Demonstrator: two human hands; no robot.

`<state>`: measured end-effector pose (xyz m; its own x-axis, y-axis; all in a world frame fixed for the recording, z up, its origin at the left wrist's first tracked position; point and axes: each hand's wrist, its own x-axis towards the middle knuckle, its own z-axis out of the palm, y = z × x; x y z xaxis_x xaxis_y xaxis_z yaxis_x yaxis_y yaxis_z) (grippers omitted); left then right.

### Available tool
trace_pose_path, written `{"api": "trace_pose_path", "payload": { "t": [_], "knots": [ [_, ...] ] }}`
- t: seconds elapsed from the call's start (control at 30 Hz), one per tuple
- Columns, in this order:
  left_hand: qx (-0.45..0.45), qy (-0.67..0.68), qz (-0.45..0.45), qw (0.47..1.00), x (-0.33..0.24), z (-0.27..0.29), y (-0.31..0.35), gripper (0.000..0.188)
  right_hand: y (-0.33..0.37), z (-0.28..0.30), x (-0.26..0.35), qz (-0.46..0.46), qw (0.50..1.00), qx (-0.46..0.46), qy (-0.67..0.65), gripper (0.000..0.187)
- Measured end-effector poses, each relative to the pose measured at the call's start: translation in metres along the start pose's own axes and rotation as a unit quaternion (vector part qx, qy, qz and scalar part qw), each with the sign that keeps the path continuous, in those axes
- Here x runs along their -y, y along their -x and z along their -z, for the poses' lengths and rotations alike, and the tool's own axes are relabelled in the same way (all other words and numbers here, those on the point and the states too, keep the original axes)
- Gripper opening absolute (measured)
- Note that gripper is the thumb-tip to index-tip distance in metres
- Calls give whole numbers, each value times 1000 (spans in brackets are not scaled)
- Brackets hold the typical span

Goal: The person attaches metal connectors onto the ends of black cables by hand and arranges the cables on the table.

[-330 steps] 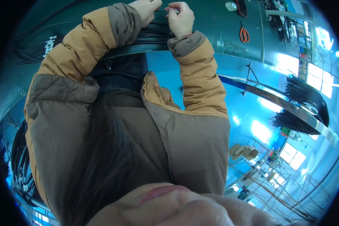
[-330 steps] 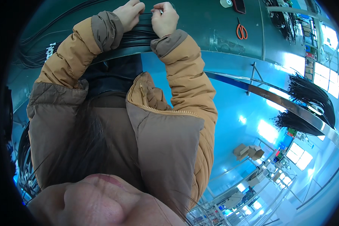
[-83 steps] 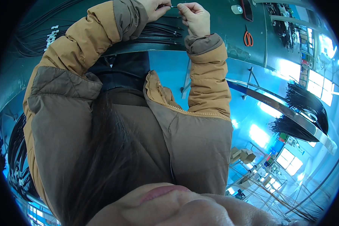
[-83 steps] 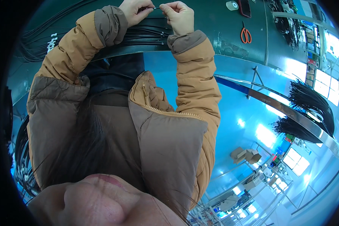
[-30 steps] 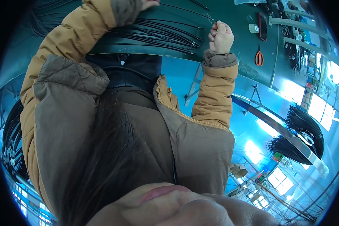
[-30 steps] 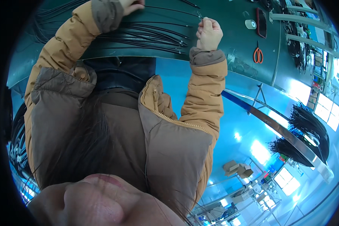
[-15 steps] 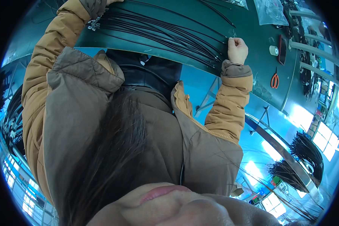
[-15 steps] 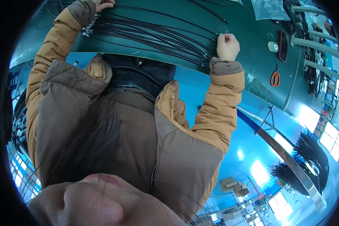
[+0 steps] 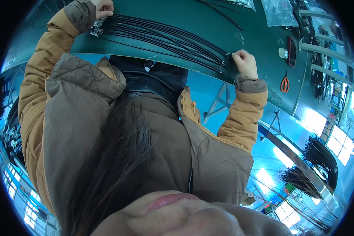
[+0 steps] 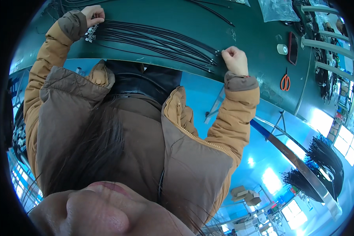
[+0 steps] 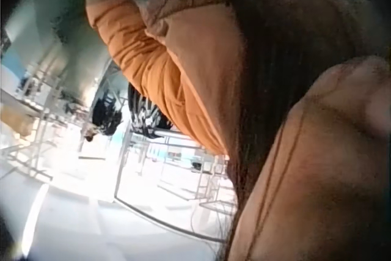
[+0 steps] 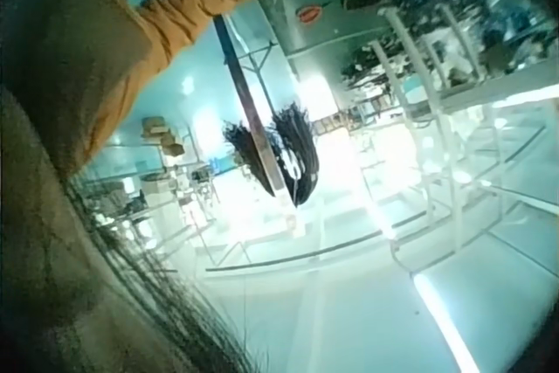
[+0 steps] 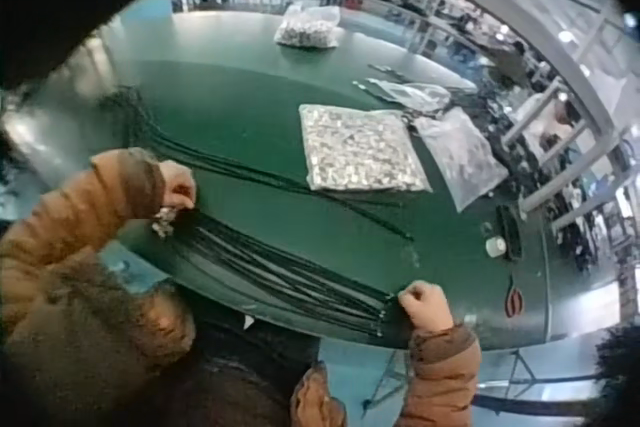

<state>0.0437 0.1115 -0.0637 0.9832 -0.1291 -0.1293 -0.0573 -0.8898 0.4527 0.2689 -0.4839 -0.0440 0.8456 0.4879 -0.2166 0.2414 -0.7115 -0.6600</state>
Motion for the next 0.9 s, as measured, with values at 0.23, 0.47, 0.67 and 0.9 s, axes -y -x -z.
{"api": "trace_pose_path", "payload": {
  "t": [0.23,0.47,0.67,0.9],
  "knots": [
    [-49,-161,135,977,-142,22,-85,30,3,21,-7,-166,880,-29,-445,24],
    [61,-117,18,991,-36,-16,-81,24,-7,12,-5,-129,785,-22,-606,17],
    [-27,-181,-51,982,-187,-29,-166,51,-19,-9,14,-115,783,10,-611,20],
    [-139,-79,-65,985,-138,-60,-195,52,-18,-22,37,-110,811,-14,-575,21]
  ]
}}
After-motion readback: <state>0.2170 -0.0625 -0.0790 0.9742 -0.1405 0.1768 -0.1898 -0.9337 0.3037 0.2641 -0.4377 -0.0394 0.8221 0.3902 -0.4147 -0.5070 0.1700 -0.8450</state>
